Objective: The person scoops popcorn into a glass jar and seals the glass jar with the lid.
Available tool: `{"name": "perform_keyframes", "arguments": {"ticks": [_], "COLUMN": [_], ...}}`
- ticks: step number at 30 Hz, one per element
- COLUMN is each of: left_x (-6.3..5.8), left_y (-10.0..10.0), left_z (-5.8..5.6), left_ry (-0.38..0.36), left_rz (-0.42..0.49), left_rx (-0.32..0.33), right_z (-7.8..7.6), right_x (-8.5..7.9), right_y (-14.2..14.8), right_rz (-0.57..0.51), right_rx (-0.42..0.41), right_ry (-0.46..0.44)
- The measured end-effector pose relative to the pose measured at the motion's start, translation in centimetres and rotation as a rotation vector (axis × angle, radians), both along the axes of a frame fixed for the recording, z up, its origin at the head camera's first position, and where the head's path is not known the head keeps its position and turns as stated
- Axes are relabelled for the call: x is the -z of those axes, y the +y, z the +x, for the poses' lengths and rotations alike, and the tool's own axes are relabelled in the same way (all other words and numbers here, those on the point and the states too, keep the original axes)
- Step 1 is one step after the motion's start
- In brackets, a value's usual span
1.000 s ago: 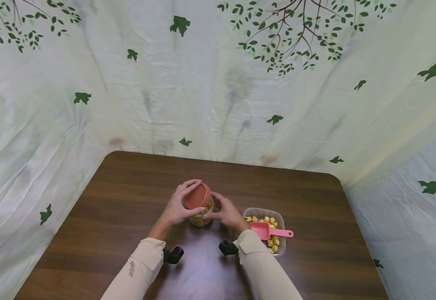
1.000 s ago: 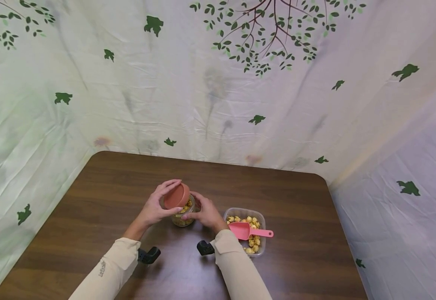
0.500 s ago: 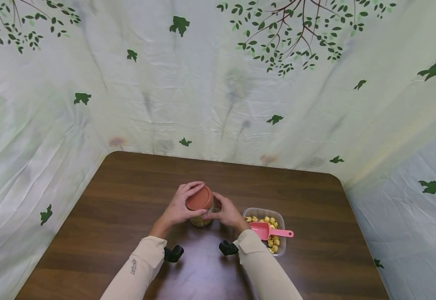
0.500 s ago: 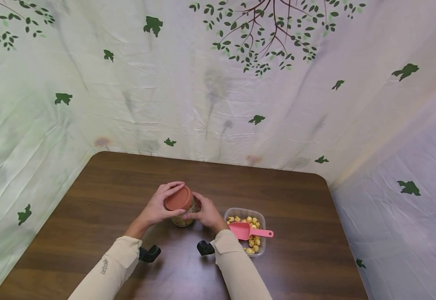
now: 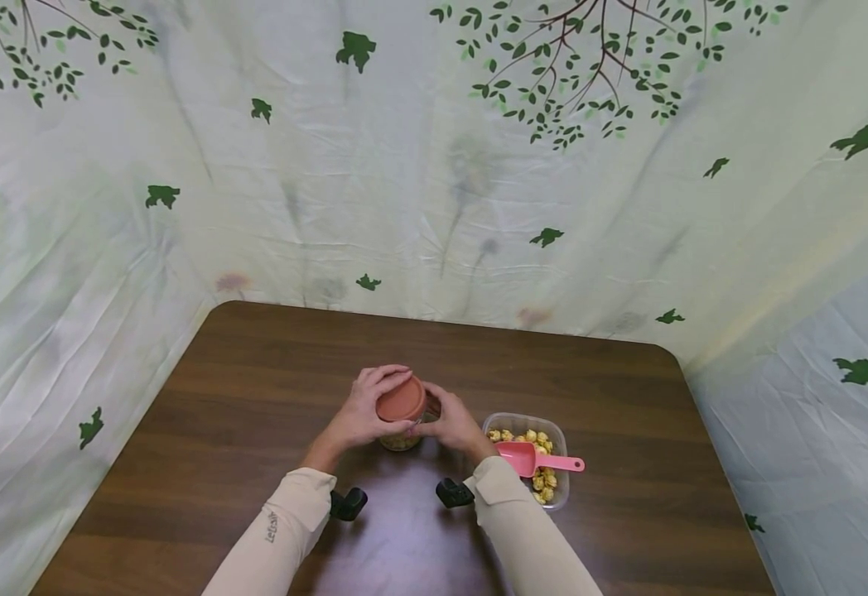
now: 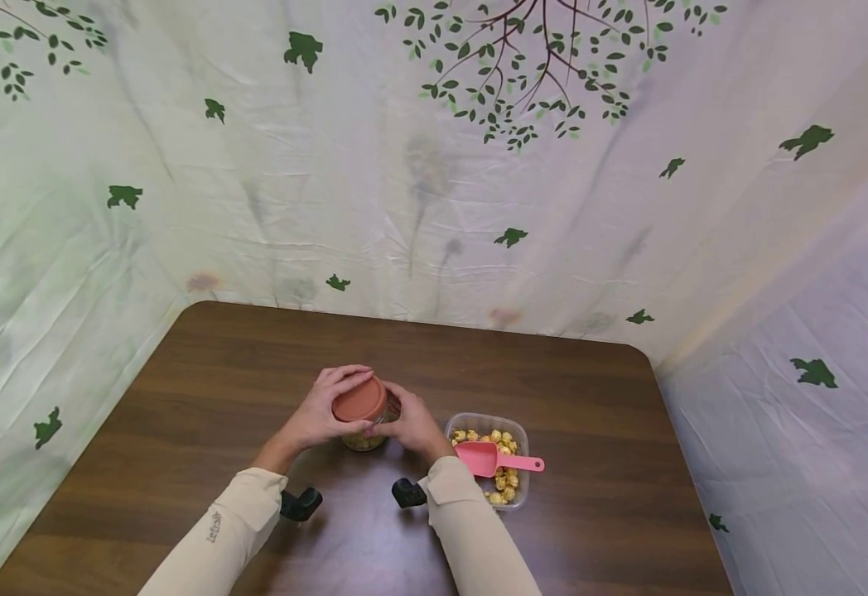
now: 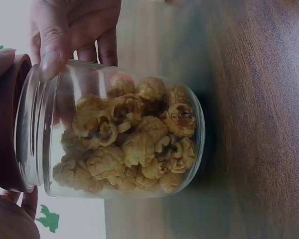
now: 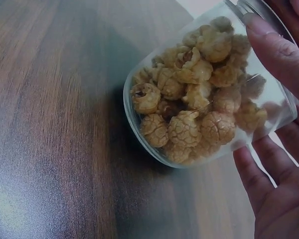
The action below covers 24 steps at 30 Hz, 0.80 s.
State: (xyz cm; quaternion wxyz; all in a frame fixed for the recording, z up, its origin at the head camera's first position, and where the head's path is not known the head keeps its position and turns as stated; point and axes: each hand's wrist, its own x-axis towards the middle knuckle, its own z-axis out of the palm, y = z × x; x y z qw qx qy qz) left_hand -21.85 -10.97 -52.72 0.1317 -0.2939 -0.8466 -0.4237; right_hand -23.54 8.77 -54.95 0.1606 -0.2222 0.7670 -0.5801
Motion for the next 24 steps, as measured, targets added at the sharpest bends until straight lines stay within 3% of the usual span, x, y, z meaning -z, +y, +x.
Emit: {"name": "perform_keyframes", "arguments": {"ticks": [4,12,24], "left_x": [0.1,0.6,0.9], "left_y": [0.0,0.0,-0.1], "left_z": [0.0,0.0,-0.1], "left_ry": [-0.008,-0.019,-0.032], "left_rz": [-0.018,-0.048,-0.09], "left_rx": [0.001,-0.012,-0.026], "right_z": [0.1,1.2,1.4], "right_x": [-0.3,-3.2,-3.6], "right_y": [0.0,0.1,0.1], "right_rz": [0.002,-0.002,0.031], "right_rx": [-0.003,-0.03,-0.028], "right_ry": [-0.022,-0.015,0.007]}}
